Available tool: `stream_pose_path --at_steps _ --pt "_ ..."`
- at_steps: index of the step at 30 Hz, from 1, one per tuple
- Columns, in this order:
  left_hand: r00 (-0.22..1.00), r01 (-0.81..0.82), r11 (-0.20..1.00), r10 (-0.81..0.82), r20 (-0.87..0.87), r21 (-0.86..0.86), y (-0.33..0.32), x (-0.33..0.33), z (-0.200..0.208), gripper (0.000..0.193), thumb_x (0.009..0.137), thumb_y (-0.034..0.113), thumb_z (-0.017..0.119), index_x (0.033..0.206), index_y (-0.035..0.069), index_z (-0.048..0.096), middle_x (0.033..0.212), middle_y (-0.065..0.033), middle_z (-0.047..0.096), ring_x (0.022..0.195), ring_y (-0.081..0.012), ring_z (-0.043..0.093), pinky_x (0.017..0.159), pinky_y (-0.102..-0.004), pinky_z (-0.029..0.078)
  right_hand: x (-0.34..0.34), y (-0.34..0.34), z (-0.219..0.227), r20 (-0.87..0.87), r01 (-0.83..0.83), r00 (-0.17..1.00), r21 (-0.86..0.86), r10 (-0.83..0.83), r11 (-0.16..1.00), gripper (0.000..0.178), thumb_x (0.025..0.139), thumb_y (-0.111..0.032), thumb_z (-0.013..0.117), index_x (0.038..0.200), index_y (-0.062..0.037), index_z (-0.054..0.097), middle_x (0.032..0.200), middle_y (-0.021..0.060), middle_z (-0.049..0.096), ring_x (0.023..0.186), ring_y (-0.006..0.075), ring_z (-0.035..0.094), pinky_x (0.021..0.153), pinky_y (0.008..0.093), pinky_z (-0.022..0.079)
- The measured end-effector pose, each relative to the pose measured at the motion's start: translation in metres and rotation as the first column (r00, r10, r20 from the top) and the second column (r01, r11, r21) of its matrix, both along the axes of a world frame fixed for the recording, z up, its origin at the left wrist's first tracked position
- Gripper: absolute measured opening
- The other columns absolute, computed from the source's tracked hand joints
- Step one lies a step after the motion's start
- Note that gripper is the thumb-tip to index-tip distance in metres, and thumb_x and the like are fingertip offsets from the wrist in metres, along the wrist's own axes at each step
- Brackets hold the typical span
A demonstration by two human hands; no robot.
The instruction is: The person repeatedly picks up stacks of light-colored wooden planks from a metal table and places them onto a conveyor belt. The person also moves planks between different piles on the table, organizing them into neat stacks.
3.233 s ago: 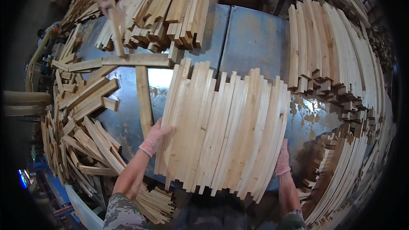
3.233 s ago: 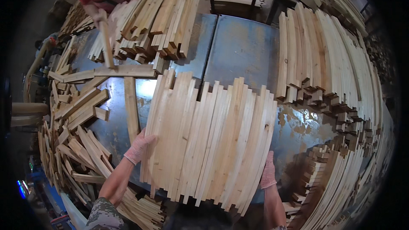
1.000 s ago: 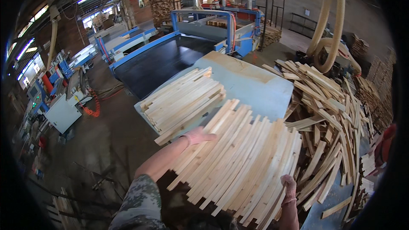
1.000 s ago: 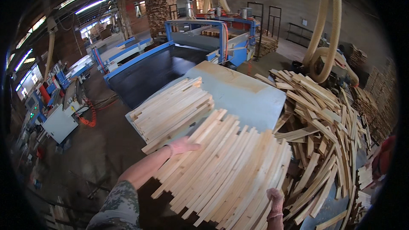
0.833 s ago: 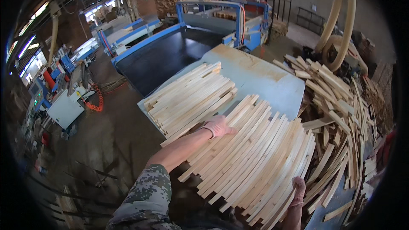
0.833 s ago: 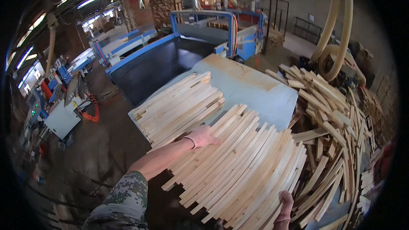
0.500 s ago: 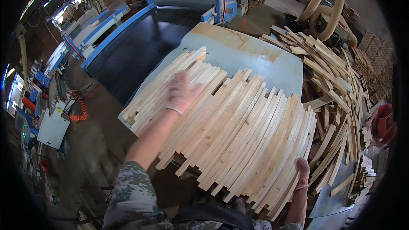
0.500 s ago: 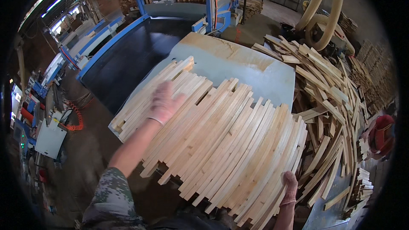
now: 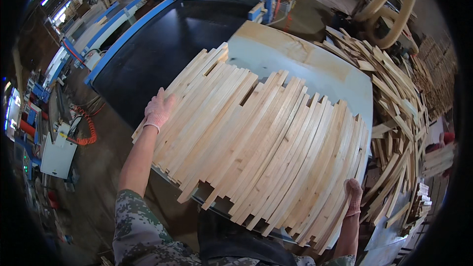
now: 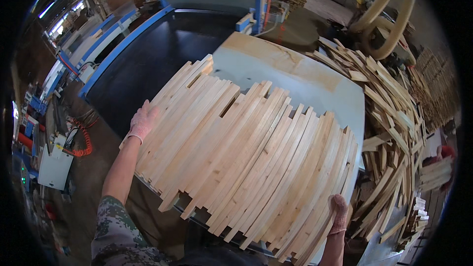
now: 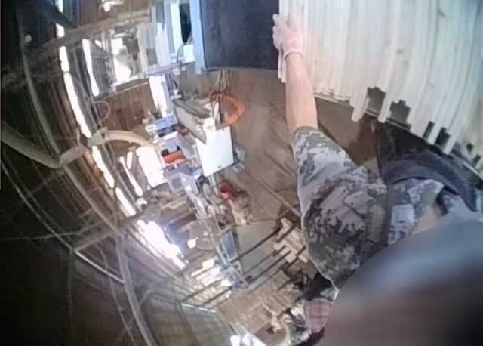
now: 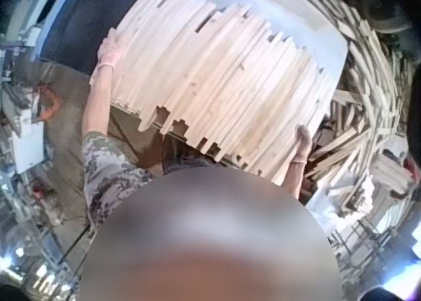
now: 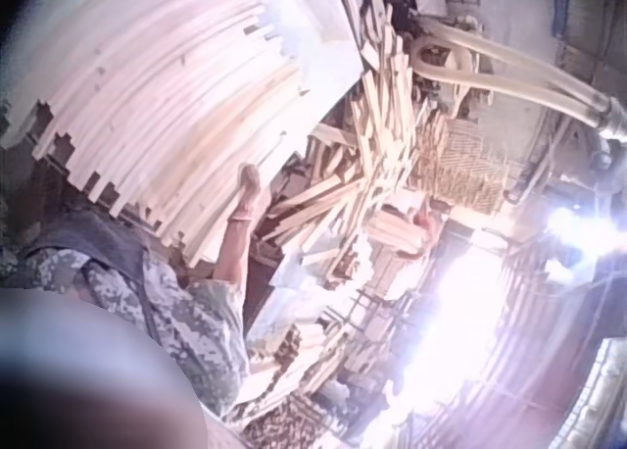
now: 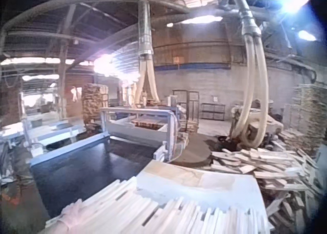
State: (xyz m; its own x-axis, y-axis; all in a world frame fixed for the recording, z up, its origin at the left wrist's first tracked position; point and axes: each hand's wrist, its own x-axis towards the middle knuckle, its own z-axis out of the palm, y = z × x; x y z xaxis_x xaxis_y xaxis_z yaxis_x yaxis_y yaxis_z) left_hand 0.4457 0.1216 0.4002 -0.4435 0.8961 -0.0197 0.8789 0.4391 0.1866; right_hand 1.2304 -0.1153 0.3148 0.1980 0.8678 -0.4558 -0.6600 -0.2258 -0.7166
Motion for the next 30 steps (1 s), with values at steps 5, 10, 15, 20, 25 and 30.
stream_pose_path --at_steps 5,10,15,20,25,30 --pt "0.998 -0.04 0.994 0.036 -0.044 -0.099 0.048 -0.1 0.019 0.086 0.103 0.071 0.039 0.17 0.019 0.026 0.151 -0.023 0.055 0.136 -0.041 0.057 0.112 -0.055 0.045 -0.126 0.07 0.013 -0.006 -0.022 1.0 -0.006 0.022 1.0 0.018 0.097 -0.026 0.069 0.09 -0.0092 0.069 0.092 0.0069 0.074 0.084 0.0275 0.073 0.082 0.0468 0.063" --pt "0.996 -0.032 0.991 0.021 -0.086 -0.126 0.103 -0.226 0.03 0.085 0.104 0.07 0.038 0.171 0.019 0.025 0.151 -0.0181 0.054 0.136 -0.0358 0.055 0.111 -0.0533 0.043 -0.293 0.123 0.077 0.025 -0.102 0.994 -0.01 0.102 0.995 0.02 0.097 -0.028 0.068 0.093 -0.0087 0.07 0.094 0.007 0.074 0.088 0.0262 0.072 0.086 0.0455 0.062" --pt "0.996 -0.022 0.993 0.01 -0.094 -0.119 0.177 -0.34 0.039 0.087 0.105 0.069 0.036 0.171 0.016 0.022 0.169 -0.0185 0.036 0.155 -0.0359 0.035 0.126 -0.0534 0.024 -0.359 0.176 0.013 0.029 0.009 1.0 -0.048 -0.007 0.999 0.02 0.1 -0.019 0.065 0.082 -0.0111 0.063 0.084 0.0026 0.067 0.082 0.0216 0.066 0.083 0.0379 0.058" --pt "0.993 -0.038 0.99 0.022 -0.117 -0.135 0.222 -0.457 0.036 0.088 0.105 0.068 0.035 0.172 0.012 0.02 0.179 -0.0161 0.017 0.165 -0.0345 0.014 0.133 -0.0526 0.007 -0.584 0.252 0.091 -0.025 -0.083 0.996 -0.14 0.081 0.987 0.04 0.093 -0.041 0.073 0.114 -0.0068 0.069 0.105 0.0091 0.073 0.095 0.031 0.073 0.088 0.0482 0.062" --pt "0.99 -0.022 0.989 0.001 -0.141 -0.147 0.231 -0.513 0.029 0.087 0.106 0.067 0.035 0.171 0.01 0.021 0.179 -0.0138 0.016 0.165 -0.0338 0.013 0.132 -0.0539 0.008 -0.679 0.317 0.098 0.021 -0.095 0.995 -0.17 0.1 0.981 0.036 0.097 -0.037 0.067 0.112 -0.0044 0.07 0.104 0.0109 0.074 0.095 0.0305 0.072 0.089 0.0457 0.061" --pt "0.978 -0.074 0.992 0.052 -0.201 -0.103 0.237 -0.55 0.018 0.087 0.106 0.069 0.033 0.17 0.011 0.026 0.177 -0.015 0.024 0.163 -0.0358 0.021 0.131 -0.0554 0.014 -0.712 0.364 0.073 -0.052 -0.139 0.99 -0.166 0.132 0.976 0.032 0.1 -0.033 0.066 0.111 -0.0032 0.073 0.105 0.0085 0.074 0.099 0.0273 0.071 0.09 0.0412 0.059"
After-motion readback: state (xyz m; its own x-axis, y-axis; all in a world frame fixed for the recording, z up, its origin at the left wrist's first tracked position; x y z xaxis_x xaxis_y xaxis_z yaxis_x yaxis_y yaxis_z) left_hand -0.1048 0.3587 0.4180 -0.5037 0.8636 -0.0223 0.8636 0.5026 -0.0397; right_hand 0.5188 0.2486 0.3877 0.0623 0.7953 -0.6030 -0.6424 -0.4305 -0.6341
